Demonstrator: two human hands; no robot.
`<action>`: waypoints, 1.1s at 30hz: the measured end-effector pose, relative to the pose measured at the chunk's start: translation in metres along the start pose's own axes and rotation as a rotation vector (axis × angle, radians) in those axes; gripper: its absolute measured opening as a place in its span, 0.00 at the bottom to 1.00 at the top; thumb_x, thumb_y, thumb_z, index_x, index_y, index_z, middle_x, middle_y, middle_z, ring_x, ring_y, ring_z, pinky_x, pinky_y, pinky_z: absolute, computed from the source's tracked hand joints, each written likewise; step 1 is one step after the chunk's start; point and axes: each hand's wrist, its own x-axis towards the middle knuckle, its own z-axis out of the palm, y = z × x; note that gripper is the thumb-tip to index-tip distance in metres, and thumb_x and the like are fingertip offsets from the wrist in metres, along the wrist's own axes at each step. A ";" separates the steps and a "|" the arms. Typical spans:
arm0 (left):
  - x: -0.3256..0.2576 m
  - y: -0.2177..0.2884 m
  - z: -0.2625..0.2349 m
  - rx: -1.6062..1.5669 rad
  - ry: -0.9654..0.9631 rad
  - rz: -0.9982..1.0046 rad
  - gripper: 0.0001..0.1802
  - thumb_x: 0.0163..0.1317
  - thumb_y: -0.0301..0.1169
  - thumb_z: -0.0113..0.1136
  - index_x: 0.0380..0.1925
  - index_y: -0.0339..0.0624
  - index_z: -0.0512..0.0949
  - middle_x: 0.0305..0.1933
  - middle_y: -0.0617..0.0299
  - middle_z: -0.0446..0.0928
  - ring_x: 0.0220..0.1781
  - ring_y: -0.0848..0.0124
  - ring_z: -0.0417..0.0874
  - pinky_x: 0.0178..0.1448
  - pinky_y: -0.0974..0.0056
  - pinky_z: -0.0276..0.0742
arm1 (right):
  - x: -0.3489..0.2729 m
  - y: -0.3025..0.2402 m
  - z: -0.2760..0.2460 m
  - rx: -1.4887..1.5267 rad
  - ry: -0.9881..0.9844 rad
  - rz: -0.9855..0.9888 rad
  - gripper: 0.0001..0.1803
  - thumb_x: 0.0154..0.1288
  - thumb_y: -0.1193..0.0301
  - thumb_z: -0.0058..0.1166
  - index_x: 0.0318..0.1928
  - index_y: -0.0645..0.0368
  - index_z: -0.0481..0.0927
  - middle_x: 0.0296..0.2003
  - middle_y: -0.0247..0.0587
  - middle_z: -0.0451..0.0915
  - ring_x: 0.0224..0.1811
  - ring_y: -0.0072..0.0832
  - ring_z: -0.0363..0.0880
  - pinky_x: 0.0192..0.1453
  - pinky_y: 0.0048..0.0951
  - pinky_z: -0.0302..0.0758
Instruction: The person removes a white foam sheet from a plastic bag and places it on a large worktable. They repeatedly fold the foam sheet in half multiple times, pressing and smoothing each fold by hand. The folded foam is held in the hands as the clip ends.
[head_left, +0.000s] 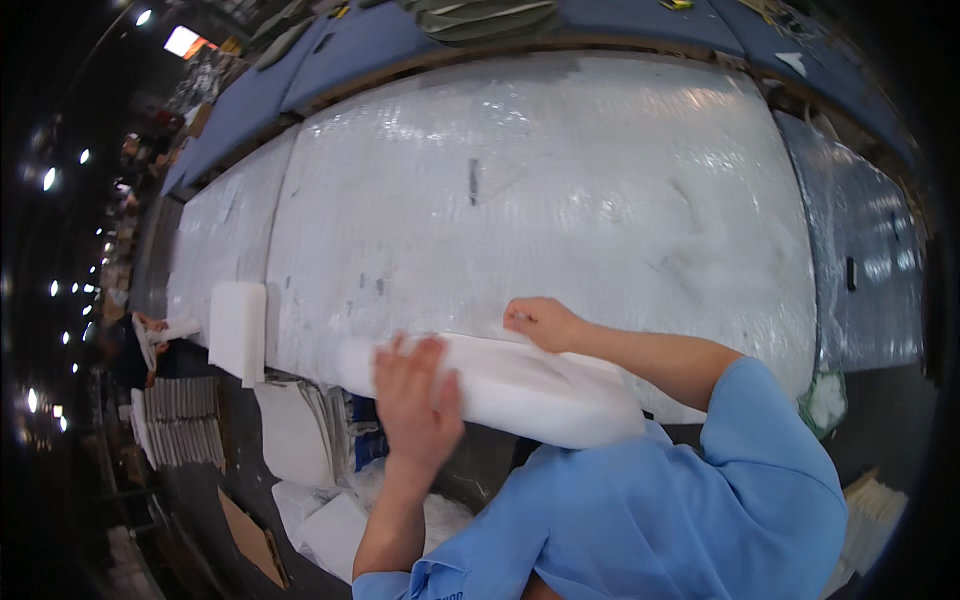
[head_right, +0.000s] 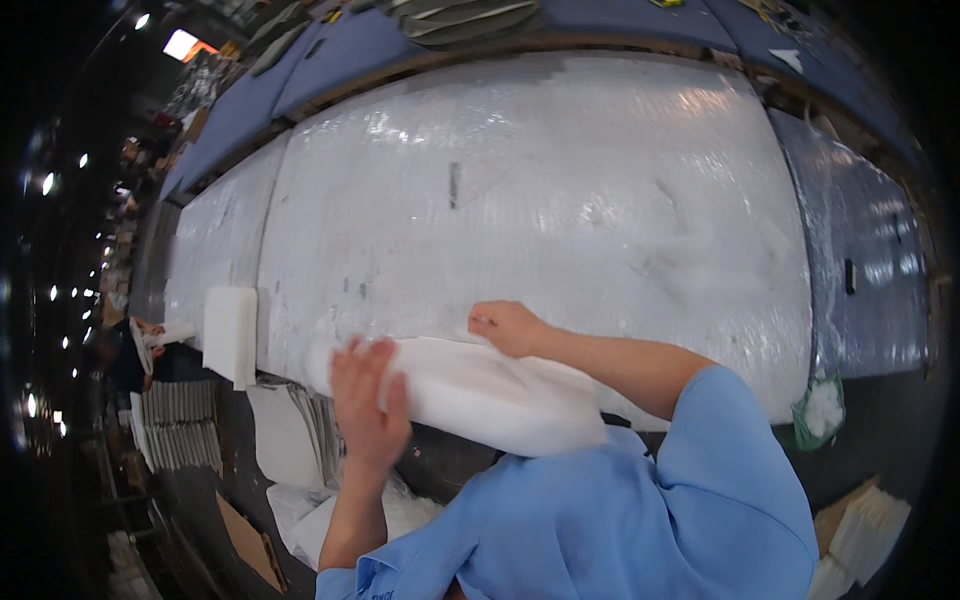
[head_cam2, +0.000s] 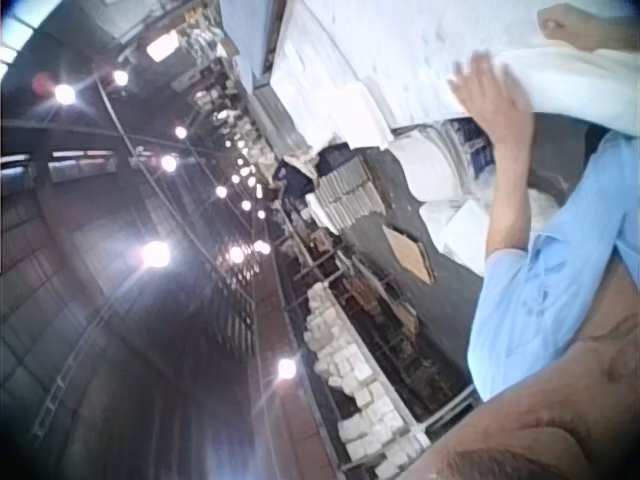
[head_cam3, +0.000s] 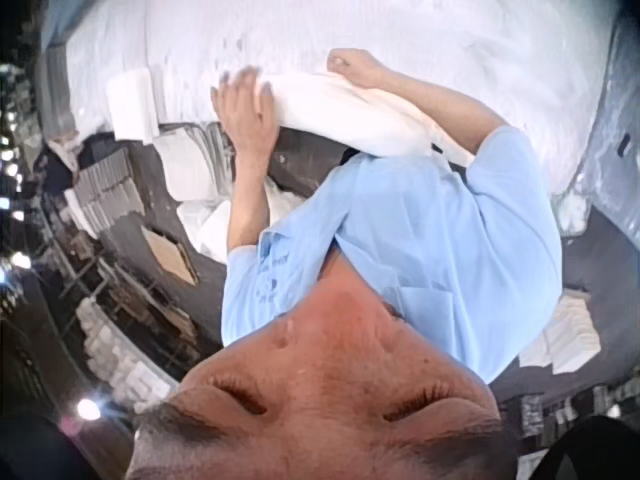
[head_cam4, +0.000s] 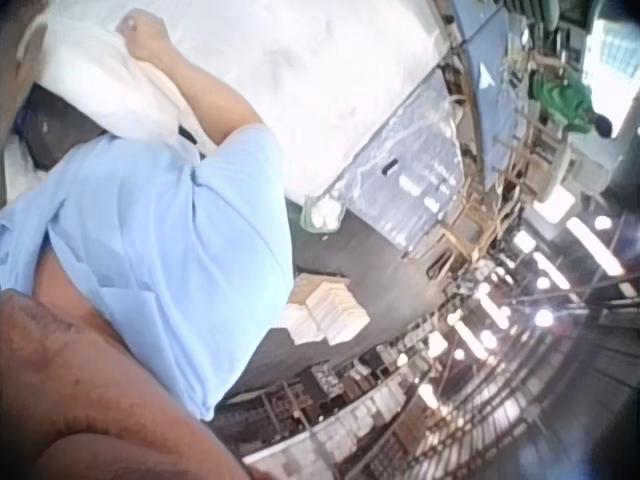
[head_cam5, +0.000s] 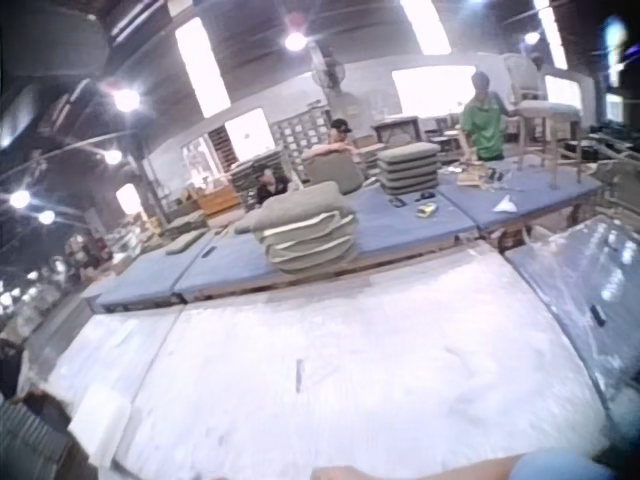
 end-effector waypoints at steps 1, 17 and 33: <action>-0.008 0.021 0.002 -0.117 -0.047 0.056 0.18 0.70 0.38 0.60 0.55 0.42 0.84 0.60 0.52 0.82 0.68 0.46 0.77 0.80 0.37 0.56 | -0.005 0.001 -0.007 0.060 -0.041 0.020 0.17 0.78 0.56 0.56 0.52 0.56 0.85 0.41 0.44 0.86 0.44 0.34 0.82 0.51 0.38 0.77; 0.003 0.057 0.034 0.030 -0.202 0.177 0.20 0.65 0.35 0.63 0.56 0.43 0.84 0.55 0.55 0.84 0.64 0.52 0.80 0.77 0.40 0.60 | -0.132 -0.040 -0.061 0.200 -0.273 -0.103 0.18 0.80 0.54 0.54 0.44 0.57 0.79 0.34 0.38 0.79 0.37 0.30 0.75 0.44 0.34 0.73; -0.003 0.092 0.043 -0.012 -0.441 0.307 0.23 0.66 0.38 0.60 0.61 0.49 0.84 0.63 0.59 0.82 0.66 0.54 0.80 0.76 0.46 0.65 | -0.102 0.052 -0.049 0.059 0.051 0.063 0.18 0.77 0.58 0.56 0.57 0.55 0.81 0.44 0.52 0.87 0.48 0.50 0.85 0.57 0.45 0.78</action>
